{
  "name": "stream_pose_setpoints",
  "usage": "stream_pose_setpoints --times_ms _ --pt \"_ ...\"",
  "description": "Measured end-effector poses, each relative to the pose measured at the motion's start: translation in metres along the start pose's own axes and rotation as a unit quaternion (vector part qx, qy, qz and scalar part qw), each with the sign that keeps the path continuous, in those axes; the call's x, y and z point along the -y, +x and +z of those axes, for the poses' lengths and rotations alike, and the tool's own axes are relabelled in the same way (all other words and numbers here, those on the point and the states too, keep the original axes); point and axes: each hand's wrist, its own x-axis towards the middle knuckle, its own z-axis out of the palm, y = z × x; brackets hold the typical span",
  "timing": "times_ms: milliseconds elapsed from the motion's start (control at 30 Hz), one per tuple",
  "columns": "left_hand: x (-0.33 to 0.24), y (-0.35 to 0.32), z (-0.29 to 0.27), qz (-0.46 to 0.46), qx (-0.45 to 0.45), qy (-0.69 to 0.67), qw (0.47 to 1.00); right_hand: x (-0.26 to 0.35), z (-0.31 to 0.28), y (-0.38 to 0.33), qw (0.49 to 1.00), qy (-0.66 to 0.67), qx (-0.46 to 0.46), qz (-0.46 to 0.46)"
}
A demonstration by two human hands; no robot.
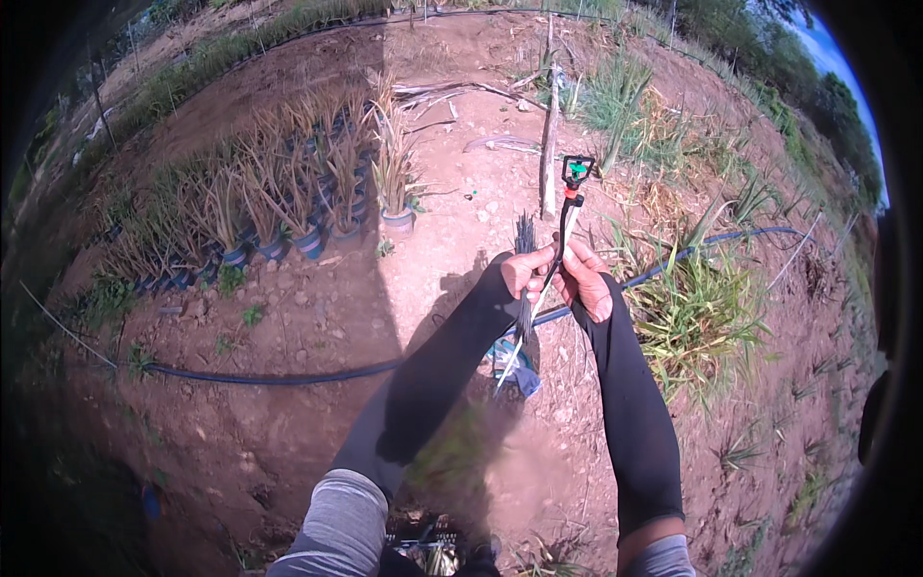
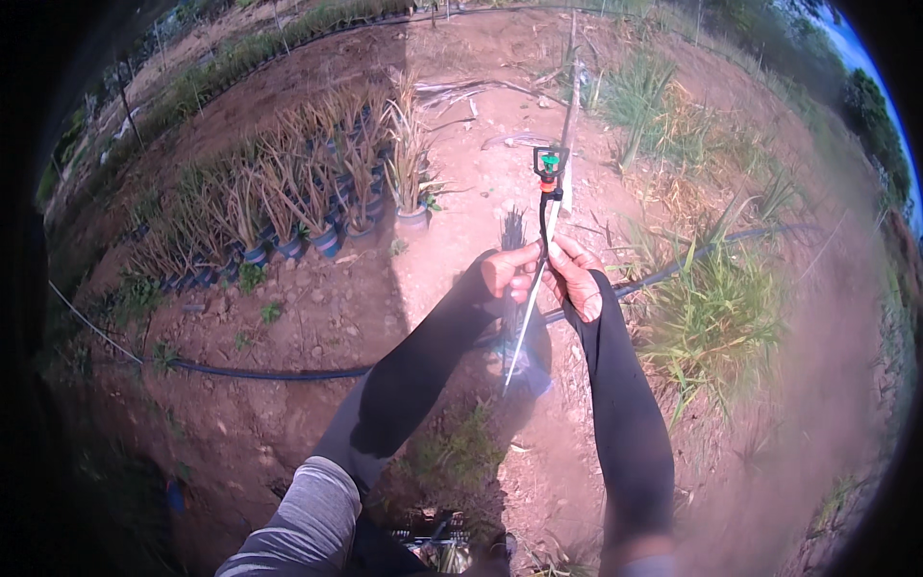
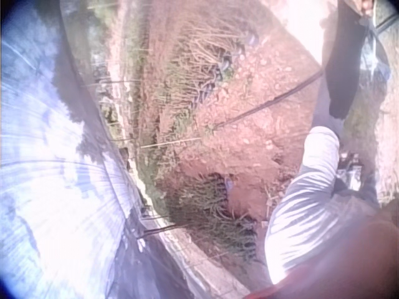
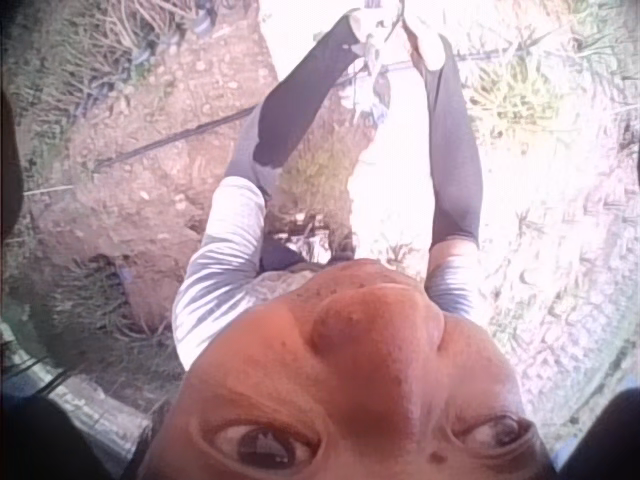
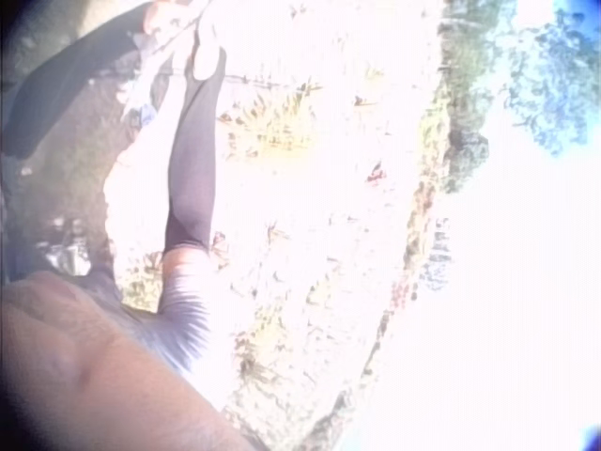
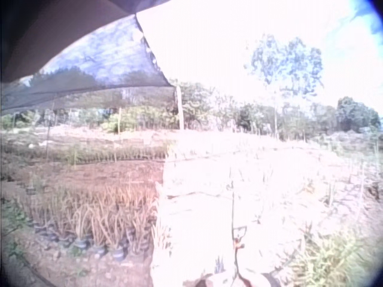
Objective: The person assembles an irrigation system by connecting black tubing to a white stake with a green connector. They walk between rows of potted plants, pick up tubing and stakes, and secure the connections in the ground.
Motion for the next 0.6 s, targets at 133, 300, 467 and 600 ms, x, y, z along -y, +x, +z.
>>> stream_pose_setpoints --times_ms 133,300,467,600 --pt "0.005 0.008 0.003 -0.021 -0.007 -0.016 1.0 0.0 -0.01 -0.003 0.984 -0.159 -0.061 -0.058" --pt "0.003 -0.002 0.011 -0.01 -0.012 -0.063 0.998 0.01 0.009 -0.005 0.918 -0.329 -0.055 -0.216" --pt "-0.002 -0.031 0.034 0.043 -0.088 -0.072 0.993 0.015 0.012 -0.007 0.942 -0.304 -0.049 -0.135" --pt "0.012 -0.043 0.032 0.099 -0.08 -0.105 0.986 0.022 0.019 -0.007 0.938 -0.339 -0.054 -0.04"
